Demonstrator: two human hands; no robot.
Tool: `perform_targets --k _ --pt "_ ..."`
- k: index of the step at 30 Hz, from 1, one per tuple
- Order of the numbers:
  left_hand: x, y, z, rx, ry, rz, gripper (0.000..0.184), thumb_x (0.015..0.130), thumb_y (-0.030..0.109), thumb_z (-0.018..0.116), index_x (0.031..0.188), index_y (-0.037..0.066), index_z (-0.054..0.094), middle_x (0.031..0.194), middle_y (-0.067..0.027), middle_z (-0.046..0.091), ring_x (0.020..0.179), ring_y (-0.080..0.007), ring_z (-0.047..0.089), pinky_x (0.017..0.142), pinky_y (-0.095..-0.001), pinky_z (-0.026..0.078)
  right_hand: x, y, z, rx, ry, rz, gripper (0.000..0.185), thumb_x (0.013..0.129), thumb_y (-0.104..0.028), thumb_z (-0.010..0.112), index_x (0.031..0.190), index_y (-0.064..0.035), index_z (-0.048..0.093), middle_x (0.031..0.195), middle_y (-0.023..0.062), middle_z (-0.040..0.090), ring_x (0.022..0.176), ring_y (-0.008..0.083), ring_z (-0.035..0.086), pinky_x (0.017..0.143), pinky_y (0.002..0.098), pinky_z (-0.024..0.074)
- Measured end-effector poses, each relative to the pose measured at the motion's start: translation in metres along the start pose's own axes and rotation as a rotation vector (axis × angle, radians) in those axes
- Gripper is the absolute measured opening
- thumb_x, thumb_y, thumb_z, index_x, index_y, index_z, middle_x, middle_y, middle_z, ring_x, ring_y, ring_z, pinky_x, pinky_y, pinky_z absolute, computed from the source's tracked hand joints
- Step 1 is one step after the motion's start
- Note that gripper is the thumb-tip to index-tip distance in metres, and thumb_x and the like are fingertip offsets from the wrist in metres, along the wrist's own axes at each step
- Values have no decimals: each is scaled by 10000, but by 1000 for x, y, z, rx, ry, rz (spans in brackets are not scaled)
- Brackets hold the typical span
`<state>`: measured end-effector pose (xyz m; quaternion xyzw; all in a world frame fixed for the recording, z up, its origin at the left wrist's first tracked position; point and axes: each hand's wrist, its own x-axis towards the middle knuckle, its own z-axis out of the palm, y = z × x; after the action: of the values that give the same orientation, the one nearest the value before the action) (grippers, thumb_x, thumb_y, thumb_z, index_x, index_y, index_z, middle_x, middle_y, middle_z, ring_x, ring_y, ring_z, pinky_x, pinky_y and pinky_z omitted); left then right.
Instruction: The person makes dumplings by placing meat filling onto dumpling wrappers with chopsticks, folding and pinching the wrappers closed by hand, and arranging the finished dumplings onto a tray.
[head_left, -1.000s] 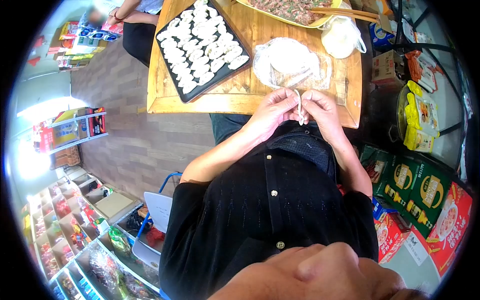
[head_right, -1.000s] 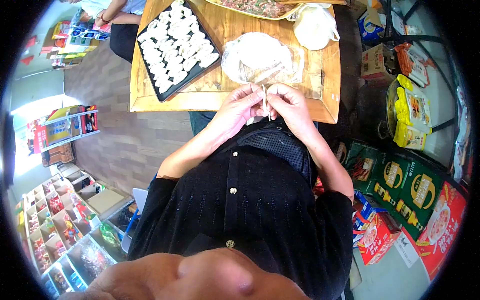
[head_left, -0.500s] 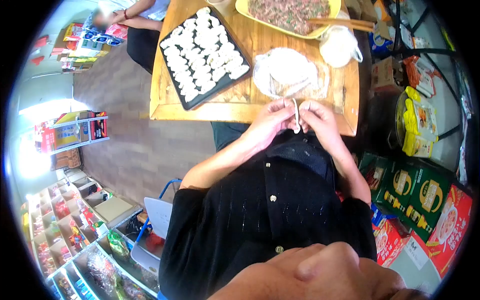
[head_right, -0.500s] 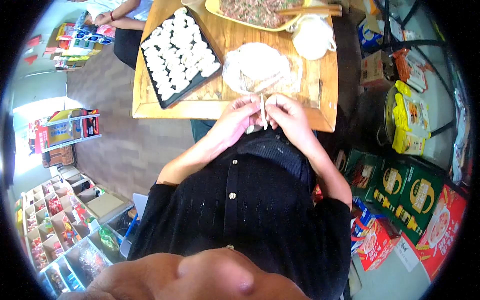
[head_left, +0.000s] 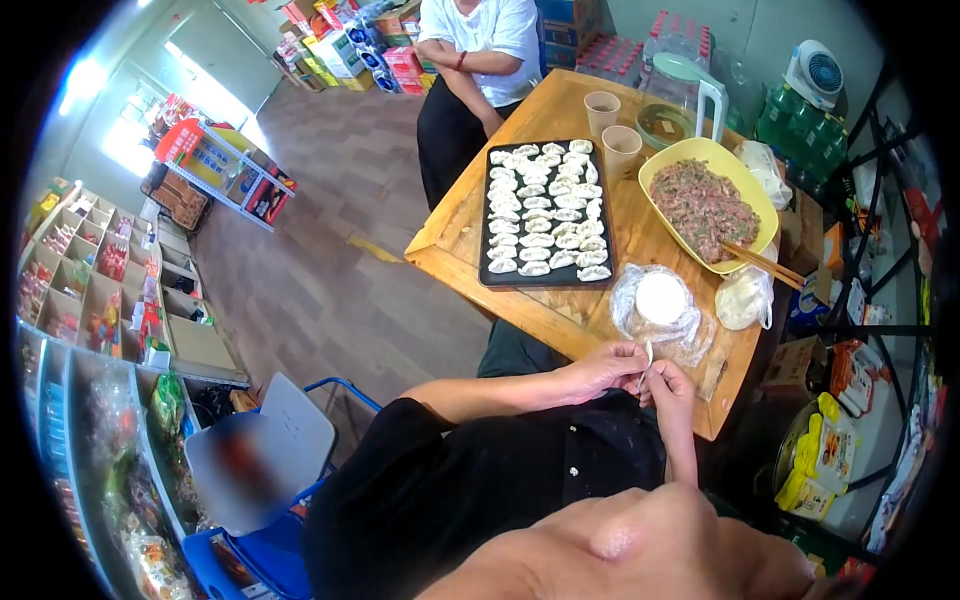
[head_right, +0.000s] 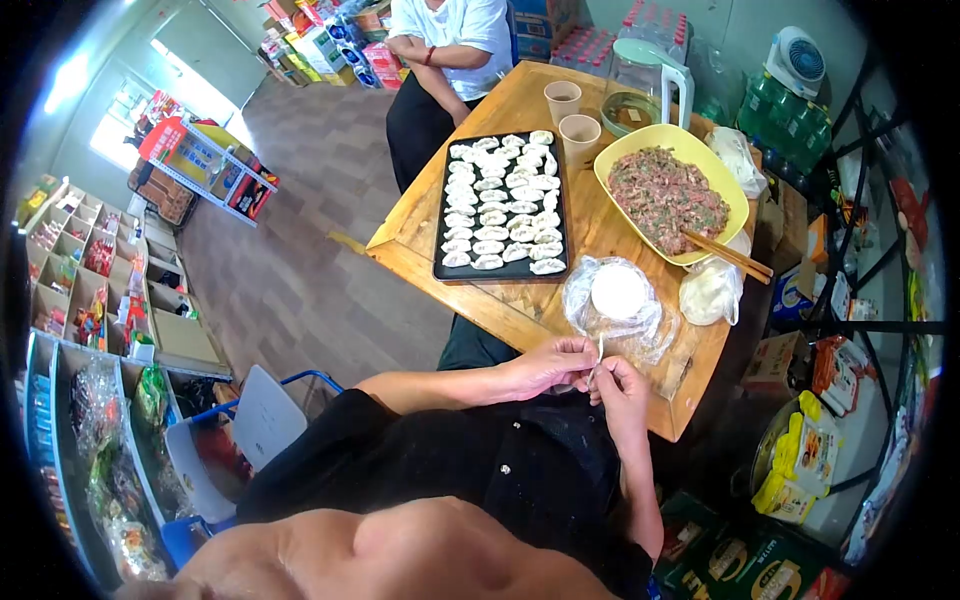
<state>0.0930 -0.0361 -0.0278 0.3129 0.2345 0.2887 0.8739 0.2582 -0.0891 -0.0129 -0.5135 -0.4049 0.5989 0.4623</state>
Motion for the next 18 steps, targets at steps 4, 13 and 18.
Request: perform_targets --k 4,13,18 --pt "3 -8 -5 18 -9 12 167 955 241 599 909 82 577 812 24 561 713 -58 555 676 -207 475 -1 -1 1 -102 15 -27 167 965 -117 534 820 -48 583 708 -20 590 592 35 525 525 187 428" --pt "2 -7 -4 89 -3 -11 171 962 253 585 925 87 568 794 22 557 689 -56 552 641 -184 463 1 3 0 -11 1 -15 172 962 -119 540 810 -51 579 697 -14 591 575 35 509 517 186 412" --pt "0 -4 -1 64 23 -5 177 971 267 564 923 97 561 771 19 562 671 -53 561 563 -165 406 2 4 1 -71 3 -25 160 959 -107 545 808 -63 574 710 -6 618 581 34 530 514 172 402"
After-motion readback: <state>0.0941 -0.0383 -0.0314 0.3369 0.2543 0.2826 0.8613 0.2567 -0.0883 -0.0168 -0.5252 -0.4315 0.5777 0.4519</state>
